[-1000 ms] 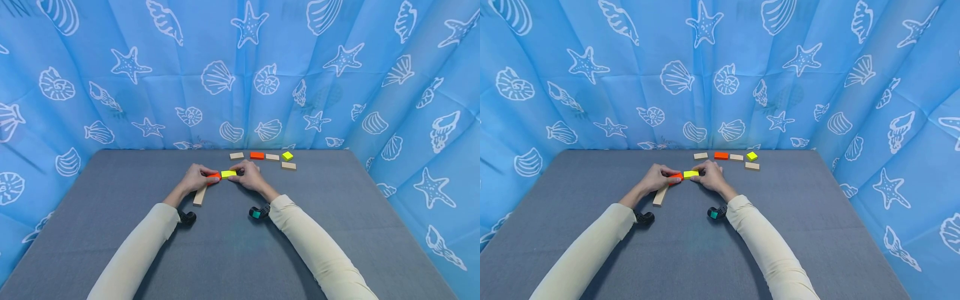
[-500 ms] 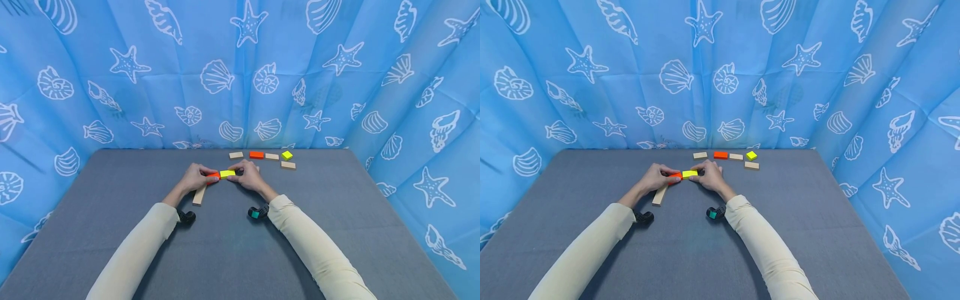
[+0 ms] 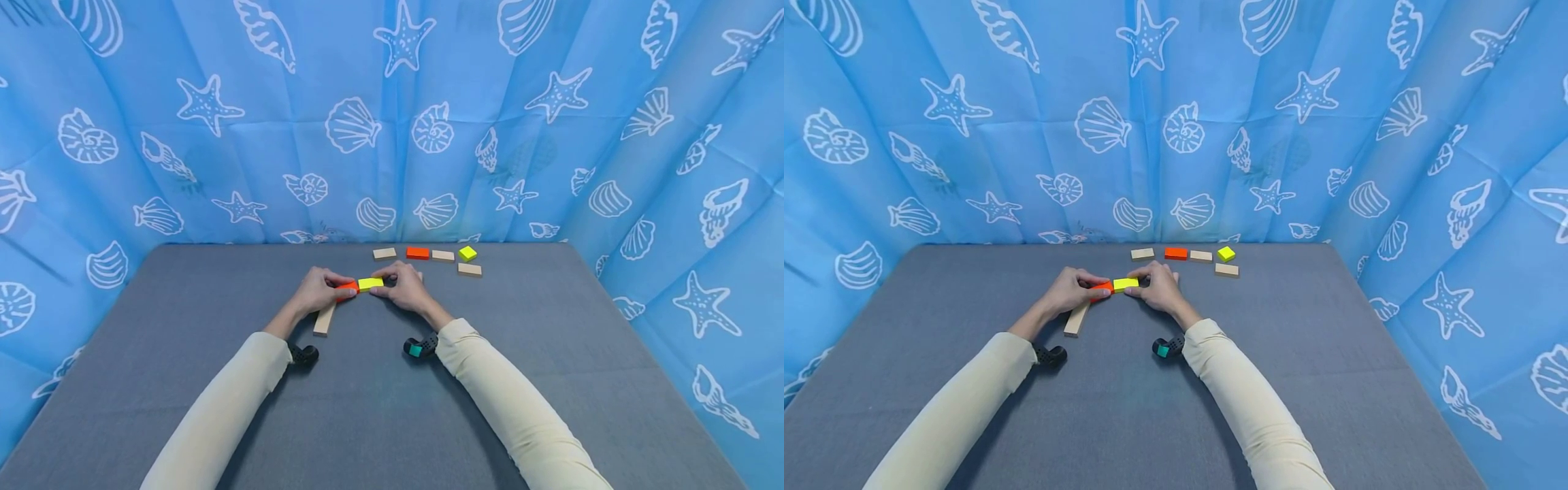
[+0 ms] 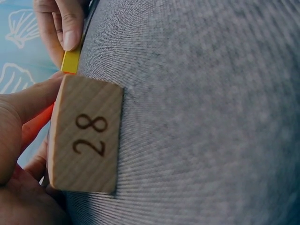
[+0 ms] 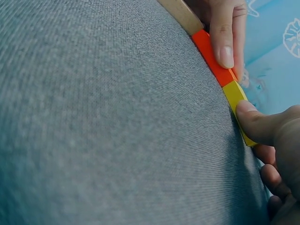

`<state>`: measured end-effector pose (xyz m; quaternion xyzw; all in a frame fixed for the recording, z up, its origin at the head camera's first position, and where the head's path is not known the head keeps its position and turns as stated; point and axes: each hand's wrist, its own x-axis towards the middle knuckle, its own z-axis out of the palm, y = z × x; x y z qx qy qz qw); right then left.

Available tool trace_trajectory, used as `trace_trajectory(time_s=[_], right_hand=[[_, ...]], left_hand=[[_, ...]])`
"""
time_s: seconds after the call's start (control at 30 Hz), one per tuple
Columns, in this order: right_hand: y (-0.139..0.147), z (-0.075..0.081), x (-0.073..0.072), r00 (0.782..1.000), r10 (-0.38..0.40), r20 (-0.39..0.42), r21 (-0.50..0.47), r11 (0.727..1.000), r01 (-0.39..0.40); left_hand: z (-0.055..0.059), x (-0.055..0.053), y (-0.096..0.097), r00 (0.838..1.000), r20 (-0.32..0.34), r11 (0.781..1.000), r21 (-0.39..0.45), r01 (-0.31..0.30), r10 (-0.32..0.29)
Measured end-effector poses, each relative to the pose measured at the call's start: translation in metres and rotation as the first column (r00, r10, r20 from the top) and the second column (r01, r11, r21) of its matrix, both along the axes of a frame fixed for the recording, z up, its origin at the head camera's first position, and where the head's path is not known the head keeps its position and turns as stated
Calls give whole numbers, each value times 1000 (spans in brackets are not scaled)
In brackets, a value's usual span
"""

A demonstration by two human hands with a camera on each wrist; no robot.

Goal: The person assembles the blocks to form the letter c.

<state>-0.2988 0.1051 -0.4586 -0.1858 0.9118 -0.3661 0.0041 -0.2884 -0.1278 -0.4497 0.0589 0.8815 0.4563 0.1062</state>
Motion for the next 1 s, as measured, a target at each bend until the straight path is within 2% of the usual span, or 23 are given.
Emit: trace_trajectory(time_s=[1.0], right_hand=[[-1,2,3,1000,-6,-14,-2,1000,6]], left_hand=[[0,1,0,1000,-10,1000,5,-3,3]])
